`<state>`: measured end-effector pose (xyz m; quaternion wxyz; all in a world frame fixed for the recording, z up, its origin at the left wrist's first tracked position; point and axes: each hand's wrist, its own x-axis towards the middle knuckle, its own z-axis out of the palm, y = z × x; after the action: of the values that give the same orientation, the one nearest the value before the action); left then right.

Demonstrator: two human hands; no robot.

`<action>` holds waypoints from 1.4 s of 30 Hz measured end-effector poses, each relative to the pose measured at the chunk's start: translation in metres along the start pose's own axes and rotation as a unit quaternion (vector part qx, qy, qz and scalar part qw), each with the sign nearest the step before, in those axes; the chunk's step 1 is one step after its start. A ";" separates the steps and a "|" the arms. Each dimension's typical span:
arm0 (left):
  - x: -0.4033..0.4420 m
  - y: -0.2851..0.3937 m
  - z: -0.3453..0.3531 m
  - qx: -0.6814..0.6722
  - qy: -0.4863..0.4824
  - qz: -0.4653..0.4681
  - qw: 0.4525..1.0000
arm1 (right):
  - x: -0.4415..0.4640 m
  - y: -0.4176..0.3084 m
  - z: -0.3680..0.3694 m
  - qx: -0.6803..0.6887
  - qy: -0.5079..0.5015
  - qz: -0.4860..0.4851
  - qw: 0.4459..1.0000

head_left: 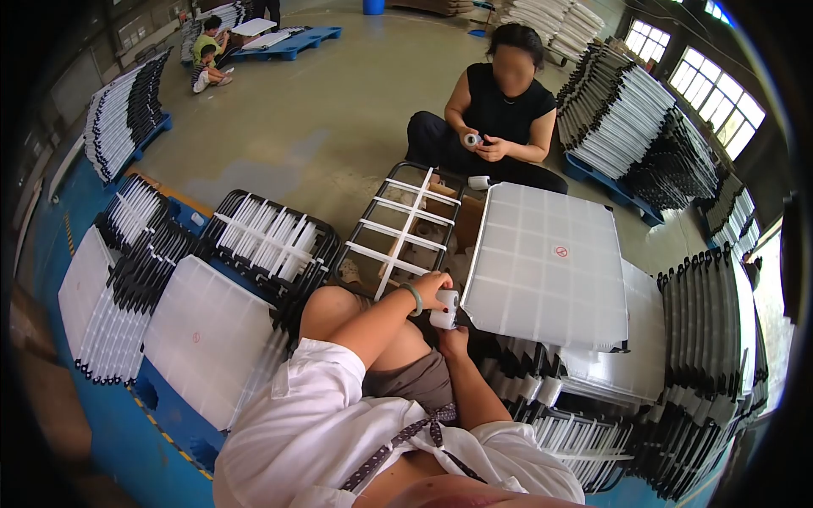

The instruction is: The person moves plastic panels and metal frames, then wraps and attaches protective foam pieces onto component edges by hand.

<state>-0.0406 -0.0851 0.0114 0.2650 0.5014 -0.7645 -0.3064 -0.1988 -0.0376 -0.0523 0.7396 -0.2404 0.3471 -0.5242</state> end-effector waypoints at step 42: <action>-0.018 0.013 -0.010 -0.042 0.050 -0.006 0.998 | -0.005 0.005 -0.004 -0.173 0.043 -0.115 0.977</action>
<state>-0.0353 -0.0660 0.0258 0.3221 0.5095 -0.7334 -0.3144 -0.1997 -0.0311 -0.0573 0.6058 -0.3803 0.4344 -0.5474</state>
